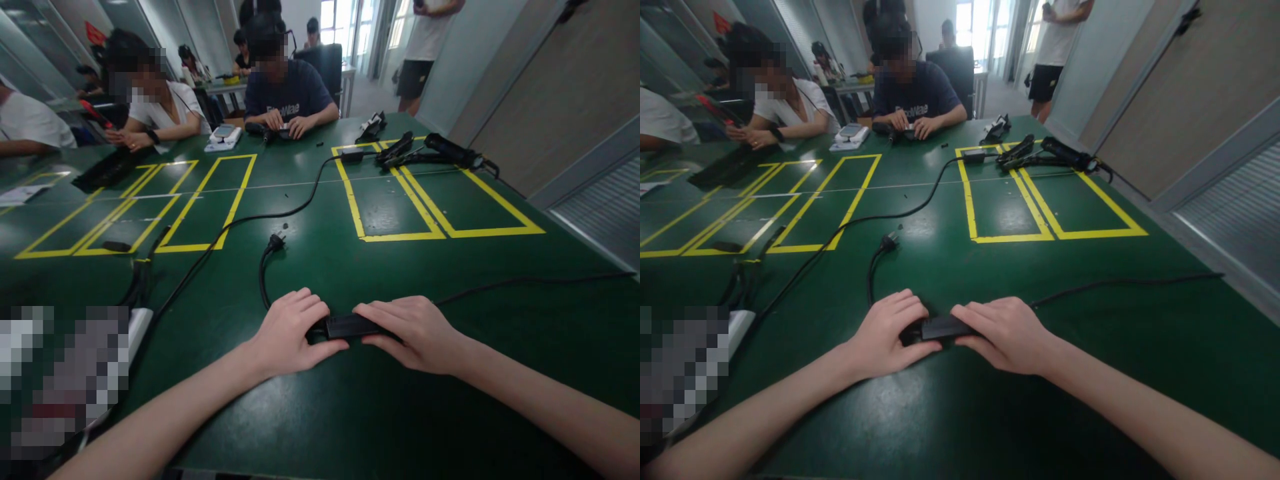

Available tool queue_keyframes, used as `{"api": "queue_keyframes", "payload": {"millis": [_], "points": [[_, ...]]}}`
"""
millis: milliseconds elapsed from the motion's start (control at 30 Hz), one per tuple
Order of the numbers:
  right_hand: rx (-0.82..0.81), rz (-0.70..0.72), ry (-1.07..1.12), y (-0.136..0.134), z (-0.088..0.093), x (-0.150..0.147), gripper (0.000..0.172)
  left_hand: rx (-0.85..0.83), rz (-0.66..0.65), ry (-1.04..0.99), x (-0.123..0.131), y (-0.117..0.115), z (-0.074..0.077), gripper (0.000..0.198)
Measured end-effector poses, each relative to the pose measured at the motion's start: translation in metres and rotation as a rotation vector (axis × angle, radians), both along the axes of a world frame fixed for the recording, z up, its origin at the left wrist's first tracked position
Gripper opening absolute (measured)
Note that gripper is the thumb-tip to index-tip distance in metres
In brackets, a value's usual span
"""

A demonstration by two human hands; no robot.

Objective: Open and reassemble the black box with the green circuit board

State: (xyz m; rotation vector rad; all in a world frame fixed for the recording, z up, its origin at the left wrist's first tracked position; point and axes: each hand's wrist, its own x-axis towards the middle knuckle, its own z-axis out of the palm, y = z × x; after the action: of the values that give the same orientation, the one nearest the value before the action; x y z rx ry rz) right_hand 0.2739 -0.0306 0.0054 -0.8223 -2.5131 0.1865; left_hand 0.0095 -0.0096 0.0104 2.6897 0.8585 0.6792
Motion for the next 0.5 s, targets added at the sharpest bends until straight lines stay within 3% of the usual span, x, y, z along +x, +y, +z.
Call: {"api": "queue_keyframes", "payload": {"millis": [333,433,500], "points": [[-0.006,0.046,-0.122,0.002,-0.001,0.0,0.042,0.027,-0.016,0.05,-0.002,0.002,-0.002,0.048],[-0.148,-0.018,0.016,0.008,-0.003,0.007,0.043,0.162,0.036,-0.048,-0.006,0.006,0.001,0.043],[-0.258,-0.137,0.196,0.018,-0.002,0.02,0.043,0.291,0.096,-0.165,-0.011,0.007,0.003,0.042]]}}
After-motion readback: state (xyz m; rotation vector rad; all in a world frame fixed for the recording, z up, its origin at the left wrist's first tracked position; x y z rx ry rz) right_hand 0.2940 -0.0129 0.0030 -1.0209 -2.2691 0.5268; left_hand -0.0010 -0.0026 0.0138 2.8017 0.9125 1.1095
